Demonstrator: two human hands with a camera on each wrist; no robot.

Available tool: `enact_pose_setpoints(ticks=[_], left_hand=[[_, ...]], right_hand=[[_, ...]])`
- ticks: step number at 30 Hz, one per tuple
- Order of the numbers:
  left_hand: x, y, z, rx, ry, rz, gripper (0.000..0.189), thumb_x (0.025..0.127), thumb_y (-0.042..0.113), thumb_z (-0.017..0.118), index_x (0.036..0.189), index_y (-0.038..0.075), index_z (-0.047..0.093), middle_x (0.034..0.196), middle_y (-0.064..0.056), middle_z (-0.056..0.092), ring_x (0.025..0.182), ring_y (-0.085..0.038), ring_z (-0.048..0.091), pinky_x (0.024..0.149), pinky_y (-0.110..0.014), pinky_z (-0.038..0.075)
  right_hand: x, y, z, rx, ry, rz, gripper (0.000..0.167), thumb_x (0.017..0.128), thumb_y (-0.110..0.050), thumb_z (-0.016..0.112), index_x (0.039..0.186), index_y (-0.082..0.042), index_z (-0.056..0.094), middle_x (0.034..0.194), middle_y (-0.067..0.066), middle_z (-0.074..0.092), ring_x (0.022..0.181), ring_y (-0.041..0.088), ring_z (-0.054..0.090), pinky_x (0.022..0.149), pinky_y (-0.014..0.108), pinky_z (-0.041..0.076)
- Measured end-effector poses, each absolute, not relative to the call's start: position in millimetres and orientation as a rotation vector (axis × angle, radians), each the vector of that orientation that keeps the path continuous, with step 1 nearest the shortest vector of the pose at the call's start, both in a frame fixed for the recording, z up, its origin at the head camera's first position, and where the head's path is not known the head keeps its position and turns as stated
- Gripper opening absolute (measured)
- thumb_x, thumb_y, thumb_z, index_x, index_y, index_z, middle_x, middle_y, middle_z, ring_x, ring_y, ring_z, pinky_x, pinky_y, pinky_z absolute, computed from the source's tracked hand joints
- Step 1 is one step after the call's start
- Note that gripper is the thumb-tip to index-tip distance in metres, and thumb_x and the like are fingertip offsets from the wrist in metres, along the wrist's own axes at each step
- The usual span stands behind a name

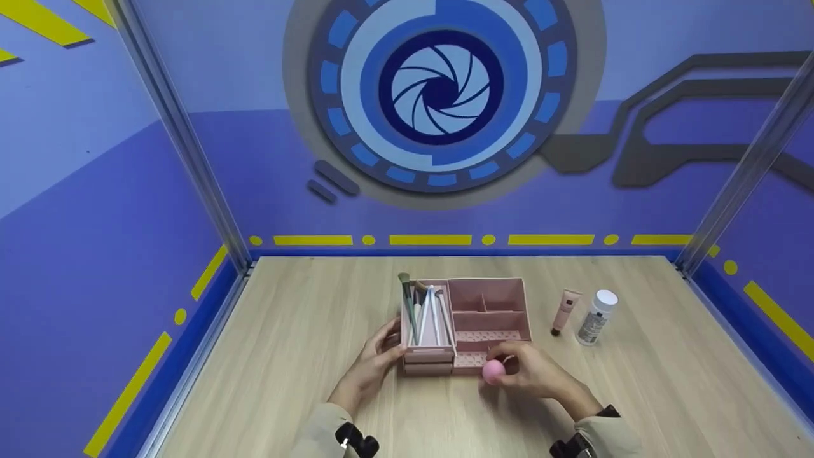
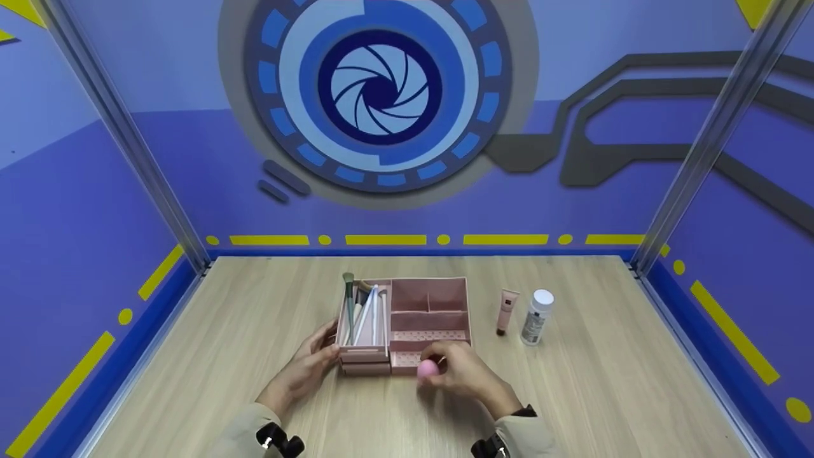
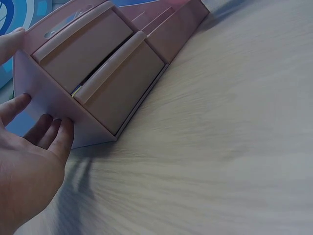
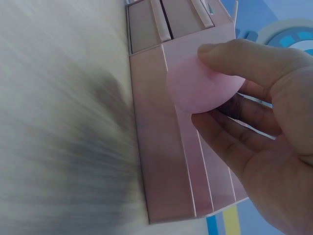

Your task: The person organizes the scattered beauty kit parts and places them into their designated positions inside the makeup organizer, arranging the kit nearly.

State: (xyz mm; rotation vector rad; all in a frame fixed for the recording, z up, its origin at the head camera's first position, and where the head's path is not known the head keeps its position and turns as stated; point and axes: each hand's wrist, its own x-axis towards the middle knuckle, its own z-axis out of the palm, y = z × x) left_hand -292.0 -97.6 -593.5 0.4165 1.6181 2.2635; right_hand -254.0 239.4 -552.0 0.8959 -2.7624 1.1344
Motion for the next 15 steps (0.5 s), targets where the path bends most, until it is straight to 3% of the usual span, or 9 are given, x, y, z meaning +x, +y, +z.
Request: enact_pose_setpoints(ticks=[15], left_hand=[[-291.7, -96.9, -593.5, 0.405, 1.626, 2.281, 0.076, 0.091, 0.009, 0.064, 0.153, 0.003, 0.022, 0.149, -0.019, 0.033, 0.13, -0.022, 0.04, 0.108, -0.031, 0.04]], right_hand=[[-265.1, 232.9, -547.4, 0.893, -2.729, 1.168, 0.029, 0.077, -0.017, 0.08, 0.103, -0.009, 0.07, 0.098, -0.002, 0.069, 0.087, 0.012, 0.064, 0.078, 0.034, 0.057]])
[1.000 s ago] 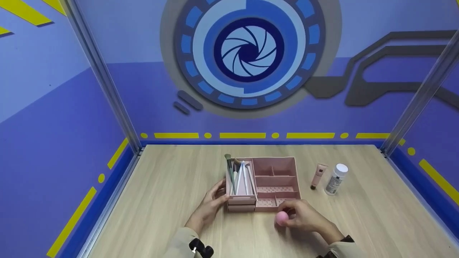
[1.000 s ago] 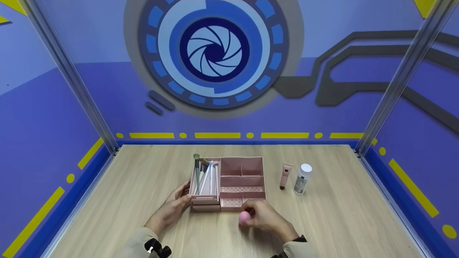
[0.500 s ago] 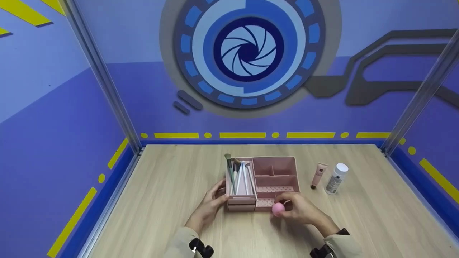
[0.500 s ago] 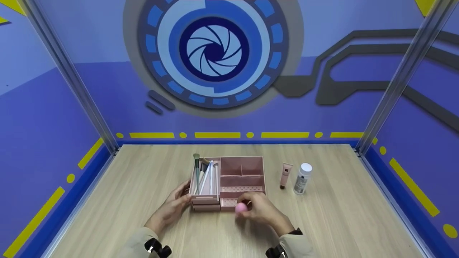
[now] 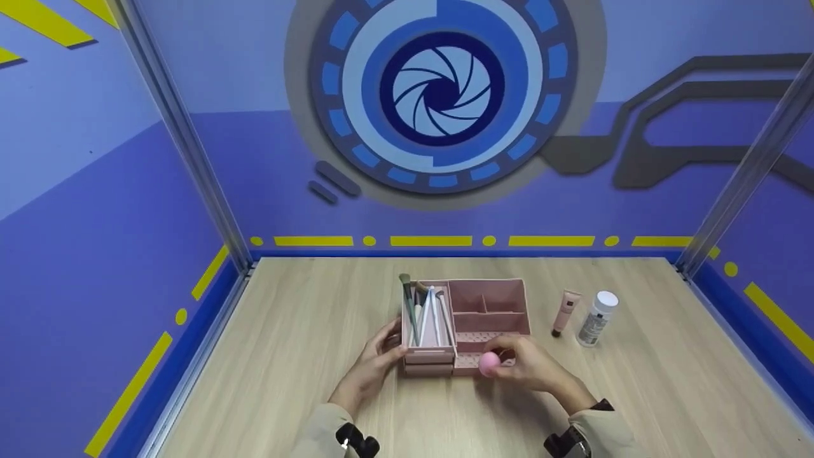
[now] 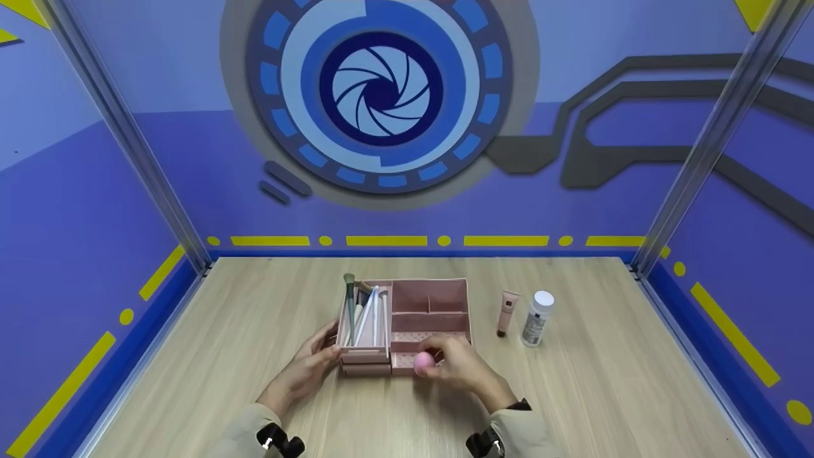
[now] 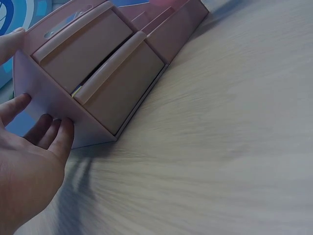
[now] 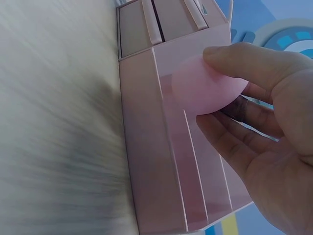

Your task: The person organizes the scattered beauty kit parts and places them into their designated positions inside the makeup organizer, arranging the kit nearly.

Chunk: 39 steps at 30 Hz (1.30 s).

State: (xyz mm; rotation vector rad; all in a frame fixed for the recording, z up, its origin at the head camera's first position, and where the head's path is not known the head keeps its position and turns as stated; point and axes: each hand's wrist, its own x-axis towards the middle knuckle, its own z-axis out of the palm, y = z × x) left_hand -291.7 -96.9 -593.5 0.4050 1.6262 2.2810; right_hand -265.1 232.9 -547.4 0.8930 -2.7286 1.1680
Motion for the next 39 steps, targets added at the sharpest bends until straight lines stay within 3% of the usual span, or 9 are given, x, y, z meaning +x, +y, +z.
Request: enact_pose_setpoints(ticks=[6, 20, 39], left_hand=[[-291.8, -96.7, -592.8, 0.423, 1.619, 2.283, 0.075, 0.091, 0.008, 0.064, 0.153, 0.003, 0.022, 0.149, -0.019, 0.033, 0.129, -0.021, 0.042, 0.108, -0.03, 0.041], [-292.6, -97.3, -593.8, 0.458, 1.614, 2.284, 0.078, 0.091, 0.009, 0.064, 0.153, -0.001, 0.019, 0.149, -0.021, 0.033, 0.131, -0.023, 0.041, 0.107, -0.03, 0.042], [-291.7, -97.7, -592.8, 0.416, 1.611, 2.278, 0.076, 0.091, 0.009, 0.064, 0.154, 0.003, 0.021, 0.15, -0.019, 0.032, 0.132, -0.023, 0.039, 0.107, -0.029, 0.04]], right_hand=[[-268.8, 229.1, -545.9, 0.893, -2.681, 1.212, 0.031, 0.077, -0.018, 0.08, 0.104, -0.006, 0.07, 0.098, -0.001, 0.068, 0.087, 0.013, 0.064, 0.078, 0.043, 0.058], [-275.6, 222.8, -546.3, 0.866, -2.61, 1.096, 0.029, 0.074, -0.017, 0.082, 0.101, -0.013, 0.073, 0.094, -0.007, 0.065, 0.086, 0.009, 0.061, 0.076, 0.039, 0.056], [-286.5, 217.4, -548.9, 0.813, -2.63, 1.045, 0.031, 0.072, -0.016, 0.083, 0.101, -0.012, 0.072, 0.097, -0.002, 0.068, 0.089, 0.017, 0.065, 0.078, 0.042, 0.056]])
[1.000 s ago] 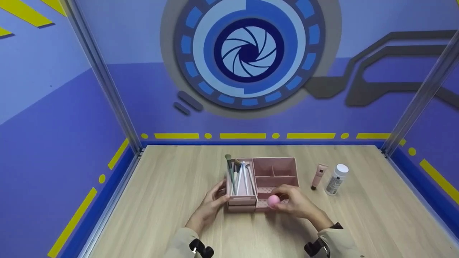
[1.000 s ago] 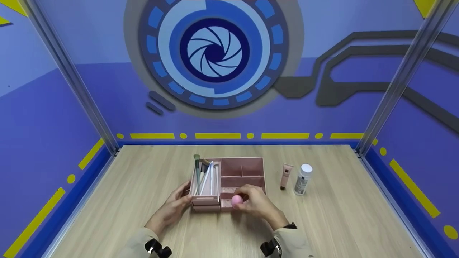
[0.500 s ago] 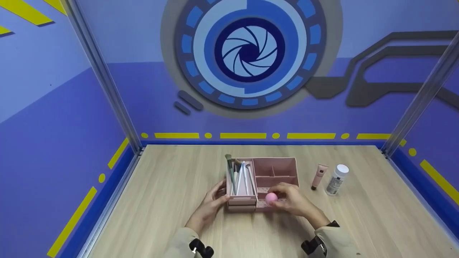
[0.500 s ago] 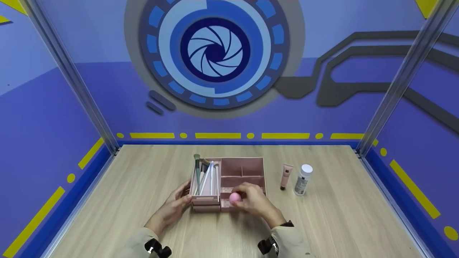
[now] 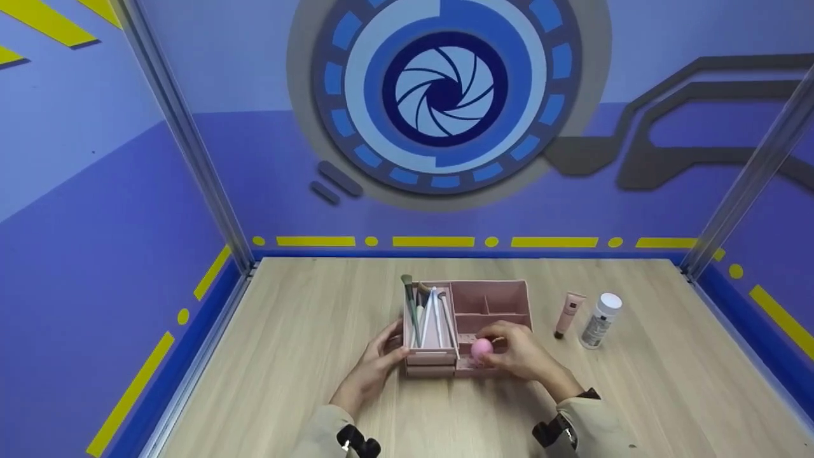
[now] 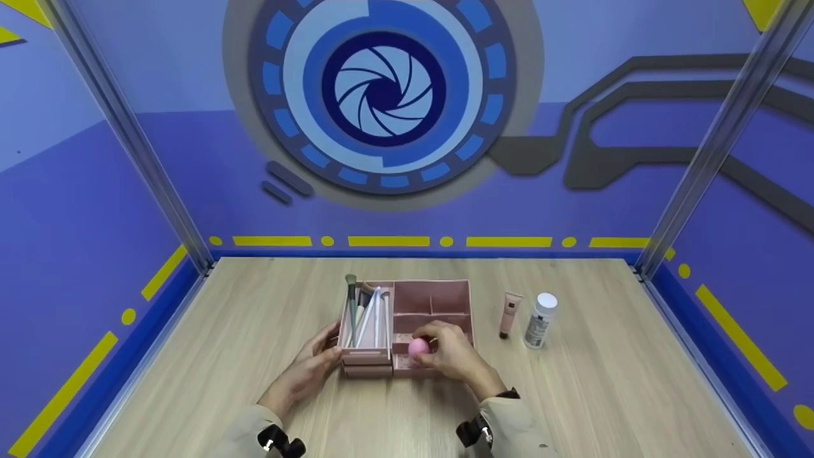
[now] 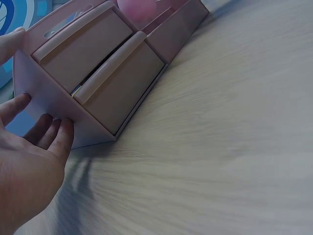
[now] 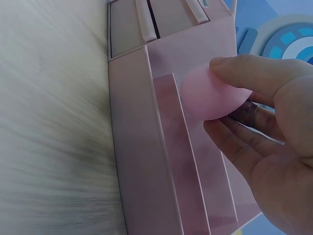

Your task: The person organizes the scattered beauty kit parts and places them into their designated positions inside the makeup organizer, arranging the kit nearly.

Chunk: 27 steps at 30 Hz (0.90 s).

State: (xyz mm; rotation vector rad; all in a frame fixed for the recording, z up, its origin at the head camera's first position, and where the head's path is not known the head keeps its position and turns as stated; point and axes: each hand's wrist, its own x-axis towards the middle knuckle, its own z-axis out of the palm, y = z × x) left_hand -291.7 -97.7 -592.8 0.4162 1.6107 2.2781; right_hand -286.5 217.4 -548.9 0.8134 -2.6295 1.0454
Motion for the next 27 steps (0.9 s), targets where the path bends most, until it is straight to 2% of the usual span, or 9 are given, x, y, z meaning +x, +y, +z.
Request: enact_pose_setpoints(ticks=[4, 11, 16, 23, 27], left_hand=[[-291.5, -97.8, -592.1, 0.426, 1.6, 2.274, 0.074, 0.093, 0.009, 0.062, 0.154, 0.003, 0.02, 0.152, -0.019, 0.03, 0.134, -0.025, 0.036, 0.108, -0.03, 0.04], [-290.7, -97.2, -592.4, 0.419, 1.591, 2.289, 0.075, 0.092, 0.009, 0.063, 0.154, 0.004, 0.021, 0.151, -0.019, 0.031, 0.132, -0.023, 0.039, 0.109, -0.032, 0.039], [-289.7, -96.9, -592.7, 0.4, 1.589, 2.283, 0.075, 0.091, 0.01, 0.064, 0.154, 0.006, 0.022, 0.152, -0.017, 0.032, 0.131, -0.021, 0.041, 0.11, -0.031, 0.038], [-290.1, -96.4, -591.6, 0.394, 1.607, 2.278, 0.077, 0.091, 0.011, 0.064, 0.154, 0.004, 0.02, 0.153, -0.02, 0.029, 0.136, -0.027, 0.035, 0.111, -0.031, 0.036], [-289.4, -96.6, -591.9, 0.381, 1.612, 2.276, 0.077, 0.091, 0.011, 0.065, 0.154, 0.005, 0.021, 0.152, -0.019, 0.03, 0.135, -0.027, 0.036, 0.111, -0.032, 0.036]], right_hand=[[-288.8, 216.9, -551.5, 0.773, -2.643, 1.025, 0.03, 0.071, -0.014, 0.083, 0.099, -0.012, 0.072, 0.096, -0.003, 0.068, 0.09, 0.018, 0.065, 0.08, 0.041, 0.055], [-290.1, 216.9, -555.7, 0.742, -2.679, 1.051, 0.03, 0.072, -0.014, 0.083, 0.099, -0.01, 0.072, 0.097, -0.001, 0.067, 0.09, 0.017, 0.065, 0.08, 0.037, 0.057], [-290.2, 218.3, -558.7, 0.746, -2.691, 1.072, 0.03, 0.072, -0.014, 0.083, 0.099, -0.01, 0.072, 0.096, -0.001, 0.066, 0.089, 0.017, 0.064, 0.079, 0.039, 0.057], [-291.1, 219.1, -559.1, 0.728, -2.695, 1.057, 0.031, 0.071, -0.015, 0.084, 0.1, -0.011, 0.072, 0.095, -0.002, 0.067, 0.089, 0.016, 0.063, 0.08, 0.041, 0.056], [-290.1, 218.8, -559.8, 0.726, -2.692, 1.056, 0.031, 0.072, -0.017, 0.084, 0.1, -0.011, 0.072, 0.096, -0.002, 0.067, 0.09, 0.016, 0.063, 0.081, 0.04, 0.056]])
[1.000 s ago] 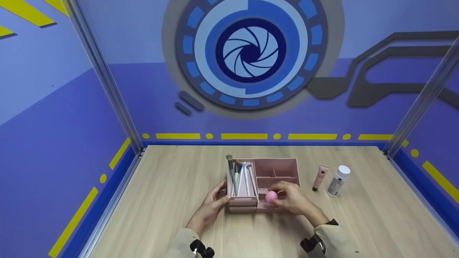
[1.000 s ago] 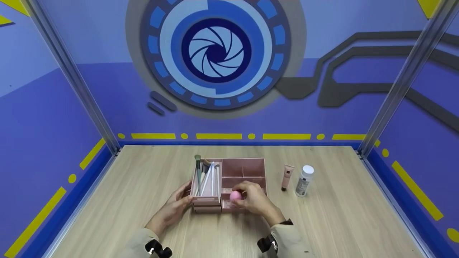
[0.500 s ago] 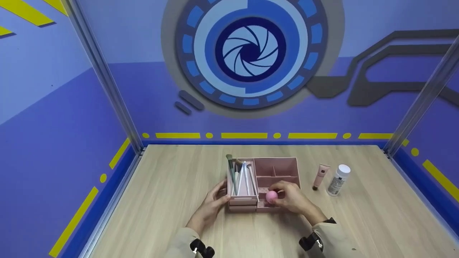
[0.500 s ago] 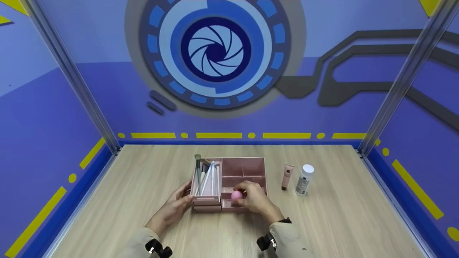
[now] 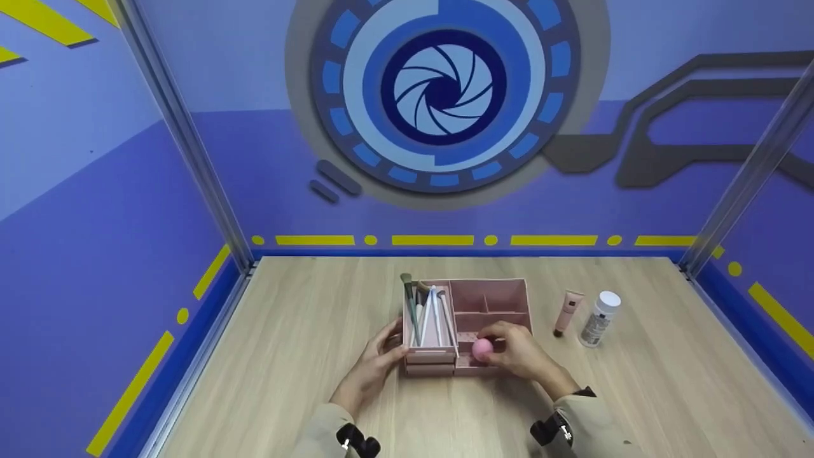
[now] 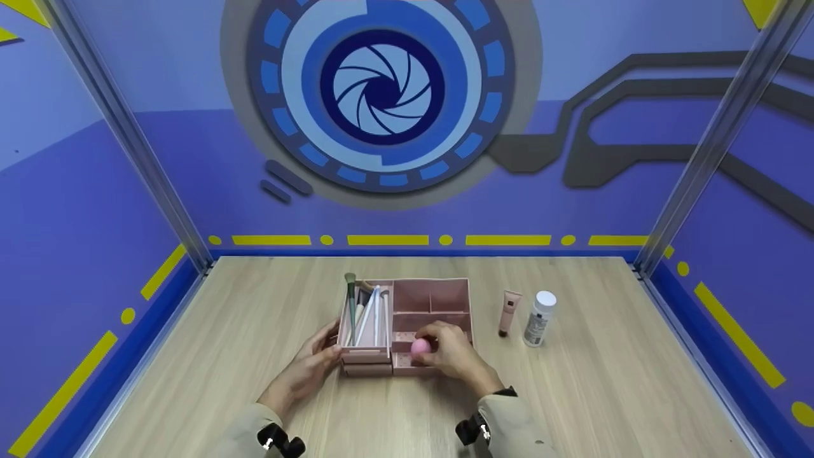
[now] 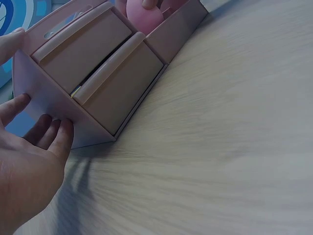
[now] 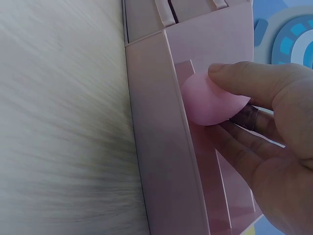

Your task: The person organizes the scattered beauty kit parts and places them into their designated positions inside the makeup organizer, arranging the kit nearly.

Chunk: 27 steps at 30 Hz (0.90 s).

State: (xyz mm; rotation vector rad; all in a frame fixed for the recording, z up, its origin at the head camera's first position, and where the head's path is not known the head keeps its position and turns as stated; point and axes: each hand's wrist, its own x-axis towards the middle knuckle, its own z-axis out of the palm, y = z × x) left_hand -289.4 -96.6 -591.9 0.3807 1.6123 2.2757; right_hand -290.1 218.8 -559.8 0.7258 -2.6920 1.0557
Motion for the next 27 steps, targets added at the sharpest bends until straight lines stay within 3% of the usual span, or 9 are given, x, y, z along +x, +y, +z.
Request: enact_pose_setpoints(ticks=[8, 18, 27], left_hand=[[-290.8, -97.3, -592.9, 0.412, 1.614, 2.281, 0.076, 0.091, 0.01, 0.064, 0.153, 0.003, 0.021, 0.152, -0.019, 0.03, 0.134, -0.024, 0.037, 0.109, -0.03, 0.039], [-290.7, -97.3, -592.0, 0.394, 1.622, 2.263, 0.078, 0.091, 0.012, 0.065, 0.154, 0.005, 0.02, 0.152, -0.018, 0.03, 0.133, -0.024, 0.037, 0.111, -0.031, 0.037], [-290.7, -97.5, -591.8, 0.385, 1.618, 2.266, 0.079, 0.091, 0.012, 0.065, 0.155, 0.005, 0.019, 0.152, -0.018, 0.03, 0.135, -0.025, 0.036, 0.112, -0.032, 0.036]], right_hand=[[-288.9, 218.1, -560.2, 0.723, -2.674, 1.073, 0.034, 0.07, -0.016, 0.085, 0.1, -0.008, 0.072, 0.095, -0.001, 0.067, 0.089, 0.017, 0.063, 0.08, 0.044, 0.055], [-288.9, 222.5, -562.9, 0.713, -2.687, 1.082, 0.03, 0.076, -0.016, 0.081, 0.103, -0.009, 0.071, 0.098, 0.004, 0.068, 0.089, 0.021, 0.066, 0.08, 0.037, 0.057], [-288.3, 225.8, -561.3, 0.694, -2.697, 1.161, 0.03, 0.077, -0.011, 0.079, 0.105, -0.007, 0.069, 0.098, 0.007, 0.067, 0.09, 0.026, 0.066, 0.081, 0.04, 0.058]])
